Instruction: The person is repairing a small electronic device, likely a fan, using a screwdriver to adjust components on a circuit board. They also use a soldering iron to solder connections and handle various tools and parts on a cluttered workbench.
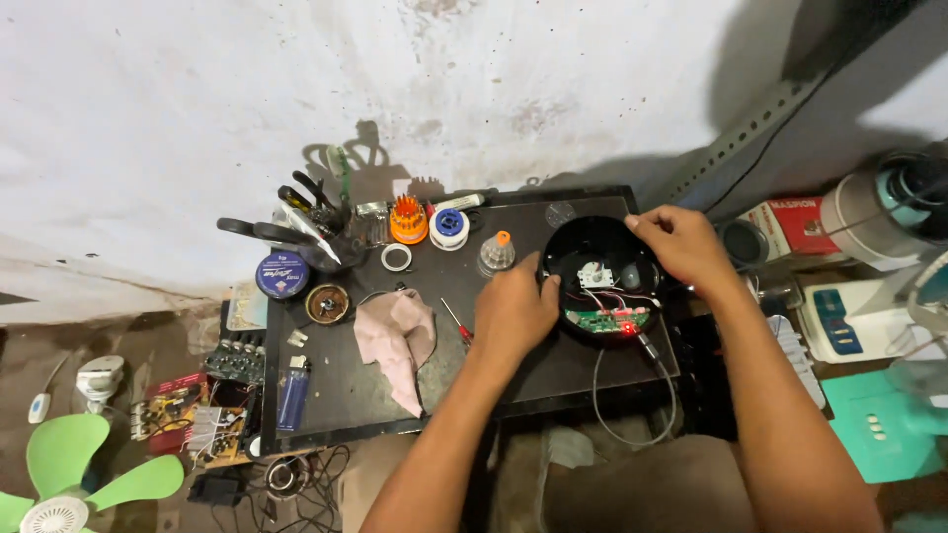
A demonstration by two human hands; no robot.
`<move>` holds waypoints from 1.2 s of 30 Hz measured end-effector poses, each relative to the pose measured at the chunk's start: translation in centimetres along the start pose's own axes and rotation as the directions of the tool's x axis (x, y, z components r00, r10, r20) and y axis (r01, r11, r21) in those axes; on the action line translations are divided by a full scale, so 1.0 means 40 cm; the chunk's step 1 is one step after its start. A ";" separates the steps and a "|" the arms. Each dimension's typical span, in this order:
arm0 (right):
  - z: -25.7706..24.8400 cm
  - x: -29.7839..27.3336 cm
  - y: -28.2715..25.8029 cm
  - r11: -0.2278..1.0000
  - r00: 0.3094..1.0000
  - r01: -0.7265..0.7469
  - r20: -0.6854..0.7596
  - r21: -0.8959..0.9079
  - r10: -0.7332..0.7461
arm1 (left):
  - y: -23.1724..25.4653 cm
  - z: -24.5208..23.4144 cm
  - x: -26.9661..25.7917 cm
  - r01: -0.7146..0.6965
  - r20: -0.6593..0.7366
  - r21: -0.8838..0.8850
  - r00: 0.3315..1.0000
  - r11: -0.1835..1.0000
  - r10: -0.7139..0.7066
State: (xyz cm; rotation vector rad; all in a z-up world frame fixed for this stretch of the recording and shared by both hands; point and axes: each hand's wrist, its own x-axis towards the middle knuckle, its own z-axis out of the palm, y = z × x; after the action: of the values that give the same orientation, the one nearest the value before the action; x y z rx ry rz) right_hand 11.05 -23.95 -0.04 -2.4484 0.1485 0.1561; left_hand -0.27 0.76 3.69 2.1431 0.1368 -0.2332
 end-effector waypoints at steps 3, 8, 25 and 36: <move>0.015 0.015 0.032 1.000 1.000 -0.012 -0.008 -0.023 0.012 | -0.031 0.021 0.023 0.005 0.021 0.044 1.000 0.999 -0.006; 0.000 0.018 0.019 1.000 1.000 -0.002 0.002 -0.006 0.002 | -0.045 0.018 0.039 0.074 0.074 0.069 0.994 0.995 -0.079; 0.150 0.163 -0.252 0.887 0.959 -0.034 0.234 -0.461 0.158 | -0.082 -0.072 0.027 -0.184 -0.569 -0.421 0.816 0.888 -0.100; 0.234 0.368 0.030 0.981 0.977 0.094 0.204 -0.172 -0.058 | -0.074 -0.129 -0.001 -0.167 -0.515 -0.511 0.845 0.843 -0.144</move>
State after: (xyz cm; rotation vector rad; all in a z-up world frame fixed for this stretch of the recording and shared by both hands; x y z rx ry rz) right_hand 24.70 -19.90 -10.20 -2.5965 -0.0494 0.3935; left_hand -0.29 6.71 4.06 1.5797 0.4600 0.3945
